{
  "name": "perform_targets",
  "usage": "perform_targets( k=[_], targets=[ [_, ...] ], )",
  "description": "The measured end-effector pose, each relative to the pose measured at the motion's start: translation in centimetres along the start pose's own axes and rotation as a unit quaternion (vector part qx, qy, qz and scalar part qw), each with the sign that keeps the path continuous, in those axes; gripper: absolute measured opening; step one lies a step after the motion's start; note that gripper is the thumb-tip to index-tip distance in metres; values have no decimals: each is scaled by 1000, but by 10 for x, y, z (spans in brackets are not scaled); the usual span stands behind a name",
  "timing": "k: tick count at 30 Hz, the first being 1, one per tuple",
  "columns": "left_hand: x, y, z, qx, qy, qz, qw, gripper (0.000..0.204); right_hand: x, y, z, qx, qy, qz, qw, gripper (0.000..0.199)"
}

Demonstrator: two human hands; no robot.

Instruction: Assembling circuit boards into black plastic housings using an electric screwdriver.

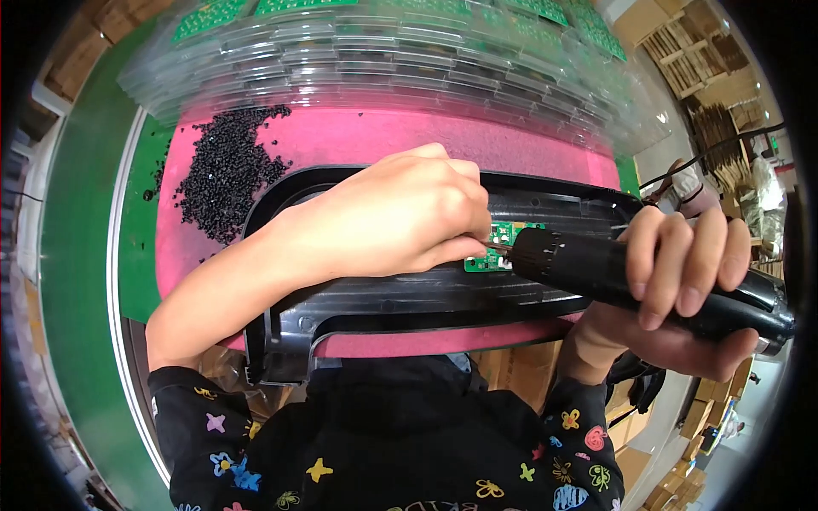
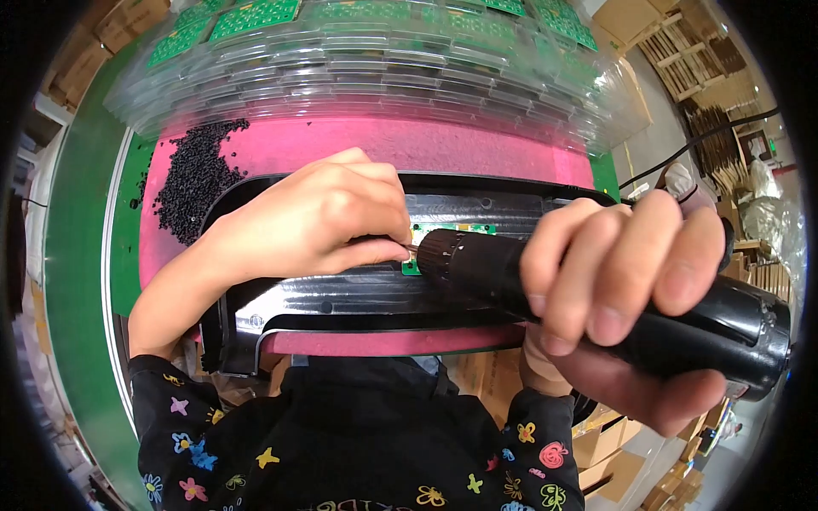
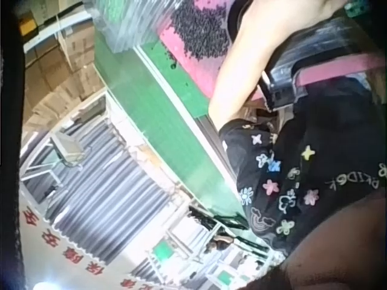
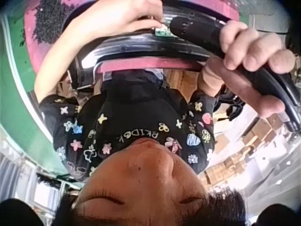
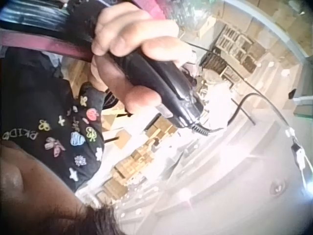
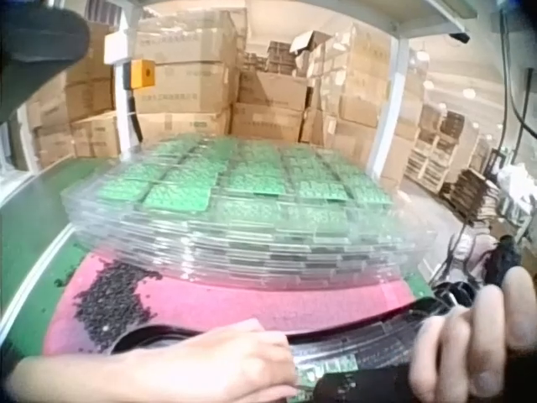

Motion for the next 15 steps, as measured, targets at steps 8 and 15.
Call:
perform_targets(
  k=[8, 15],
  targets=[
    [0, -6, -5, 7, 94, -23, 995, 13, -6, -1, 12, -45, -47, -32, 997, 33],
    [1, -5, -10, 11, 176, -12, 984, 17, -12, 0, 17, -39, -90, -6, 995, 33]
  ],
)
Point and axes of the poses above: each hand's wrist, its own y-axis away from the middle knuckle, its own x-axis out of the palm, z = x × y, the point moved 1 cm from there along -y, towards the middle knuckle, and after that the axes turned 4 degrees about -y, right-handed, at the moved point
